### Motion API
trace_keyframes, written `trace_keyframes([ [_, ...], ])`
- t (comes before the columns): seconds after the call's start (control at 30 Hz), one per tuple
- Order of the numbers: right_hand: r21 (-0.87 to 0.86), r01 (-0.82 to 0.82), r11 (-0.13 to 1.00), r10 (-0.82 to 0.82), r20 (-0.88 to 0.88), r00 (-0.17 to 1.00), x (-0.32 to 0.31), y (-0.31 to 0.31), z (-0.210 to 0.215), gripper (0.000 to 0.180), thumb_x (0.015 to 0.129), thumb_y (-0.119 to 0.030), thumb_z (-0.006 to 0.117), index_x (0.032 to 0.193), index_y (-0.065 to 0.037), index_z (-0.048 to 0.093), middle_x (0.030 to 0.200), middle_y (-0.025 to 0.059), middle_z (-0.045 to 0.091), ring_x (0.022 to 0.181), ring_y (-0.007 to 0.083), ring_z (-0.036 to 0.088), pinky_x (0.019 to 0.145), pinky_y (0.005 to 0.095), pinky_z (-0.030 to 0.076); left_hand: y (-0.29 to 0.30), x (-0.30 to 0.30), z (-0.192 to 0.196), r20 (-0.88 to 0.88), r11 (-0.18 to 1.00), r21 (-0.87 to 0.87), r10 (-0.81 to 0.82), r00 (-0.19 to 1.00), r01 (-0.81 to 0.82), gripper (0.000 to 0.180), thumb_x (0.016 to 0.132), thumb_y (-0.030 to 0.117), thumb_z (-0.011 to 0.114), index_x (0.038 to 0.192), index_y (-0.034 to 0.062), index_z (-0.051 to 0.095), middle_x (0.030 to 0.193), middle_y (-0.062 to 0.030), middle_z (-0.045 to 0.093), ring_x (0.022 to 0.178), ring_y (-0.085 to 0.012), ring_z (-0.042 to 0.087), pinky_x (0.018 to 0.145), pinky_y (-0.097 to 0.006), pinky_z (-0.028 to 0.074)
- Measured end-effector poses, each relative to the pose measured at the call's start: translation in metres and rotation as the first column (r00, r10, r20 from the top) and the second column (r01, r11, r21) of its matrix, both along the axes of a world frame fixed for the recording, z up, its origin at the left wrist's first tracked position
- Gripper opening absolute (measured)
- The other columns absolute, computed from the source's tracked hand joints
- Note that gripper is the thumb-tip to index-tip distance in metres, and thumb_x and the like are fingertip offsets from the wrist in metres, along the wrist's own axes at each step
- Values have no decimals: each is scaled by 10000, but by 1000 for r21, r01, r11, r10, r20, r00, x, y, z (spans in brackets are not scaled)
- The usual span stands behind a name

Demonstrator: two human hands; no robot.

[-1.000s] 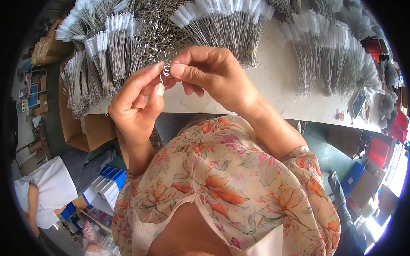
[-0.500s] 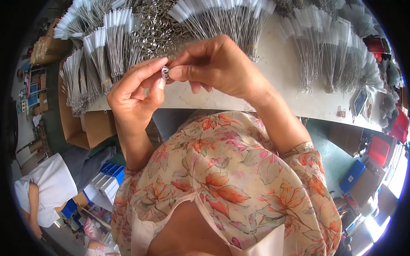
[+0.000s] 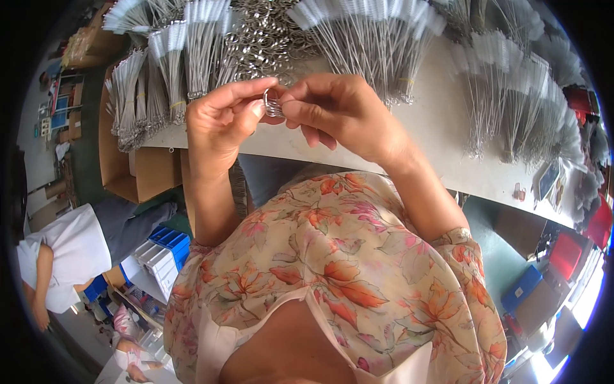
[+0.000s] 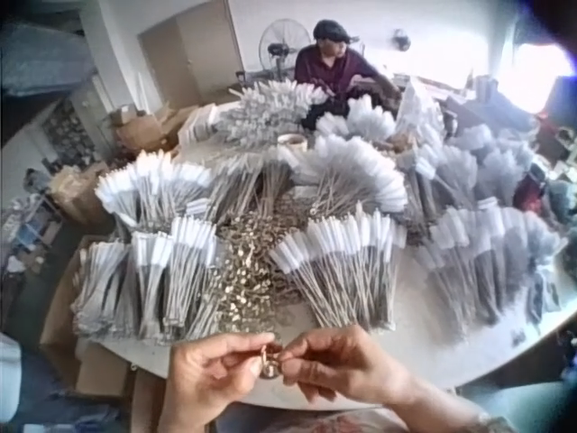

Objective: Assembling small white cleaning brushes onto metal rings.

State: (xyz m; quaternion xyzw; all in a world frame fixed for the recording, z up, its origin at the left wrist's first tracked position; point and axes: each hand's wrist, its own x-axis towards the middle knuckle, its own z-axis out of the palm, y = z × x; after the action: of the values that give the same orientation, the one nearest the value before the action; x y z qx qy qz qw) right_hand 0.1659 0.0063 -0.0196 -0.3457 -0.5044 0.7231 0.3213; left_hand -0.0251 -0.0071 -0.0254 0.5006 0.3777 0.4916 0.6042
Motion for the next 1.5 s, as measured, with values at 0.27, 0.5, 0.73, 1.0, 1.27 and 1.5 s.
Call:
trace_keyframes([
  [0.27, 206, 144, 968, -175, 144, 974, -12, -6, 4, 139, 893, -96, 523, 971, -4, 591, 759, 27, 618, 550, 36, 497, 476, 176, 416, -4, -1, -6, -178, 981, 185, 97, 979, -63, 247, 814, -32, 561, 1056, -80, 578, 952, -121, 621, 833, -154, 617, 736, -256, 524],
  [0.5, 338, 87, 937, -167, 216, 962, -15, -2, -1, 132, 850, -22, 536, 945, -13, 627, 760, 32, 615, 561, 67, 510, 497, 208, 433, 2, -10, -8, -184, 996, 84, 39, 982, -24, 243, 824, 7, 577, 1050, -82, 577, 965, -113, 617, 851, -151, 613, 771, -276, 525],
  [0.73, 469, -33, 882, -169, 382, 908, -13, -11, -12, 107, 824, 20, 534, 904, 24, 605, 713, 69, 582, 576, 109, 533, 506, 238, 431, -7, -15, -25, -96, 992, -126, -13, 995, 1, 263, 836, 55, 591, 1067, -68, 567, 959, -88, 619, 861, -128, 599, 783, -272, 514],
  [1.0, 804, -296, 517, -415, 537, 735, 8, -38, -67, 257, 635, 42, 577, 869, -58, 608, 757, 67, 570, 692, 225, 571, 577, 323, 477, 36, -118, -7, -549, 953, 71, 284, 786, -295, 147, 839, 82, 574, 968, 32, 623, 847, -53, 627, 684, -106, 599, 589, -226, 495],
  [1.27, 850, -182, 494, -432, 422, 797, 7, -43, -65, 209, 653, 49, 629, 841, -42, 617, 763, 65, 587, 706, 240, 568, 606, 329, 476, 120, -268, -42, -946, 873, -148, 12, 324, -465, 226, 788, 211, 633, 701, 4, 603, 562, -34, 568, 445, -87, 506, 393, -224, 402],
  [1.5, 765, 94, 637, -547, 362, 755, 38, 14, -38, 103, 776, -13, 623, 876, -9, 649, 731, 96, 623, 616, 139, 583, 559, 253, 459, 105, -286, -43, -859, 863, -110, 167, 483, -494, 191, 812, 183, 610, 717, 20, 592, 615, -23, 578, 468, -59, 488, 367, -200, 351],
])
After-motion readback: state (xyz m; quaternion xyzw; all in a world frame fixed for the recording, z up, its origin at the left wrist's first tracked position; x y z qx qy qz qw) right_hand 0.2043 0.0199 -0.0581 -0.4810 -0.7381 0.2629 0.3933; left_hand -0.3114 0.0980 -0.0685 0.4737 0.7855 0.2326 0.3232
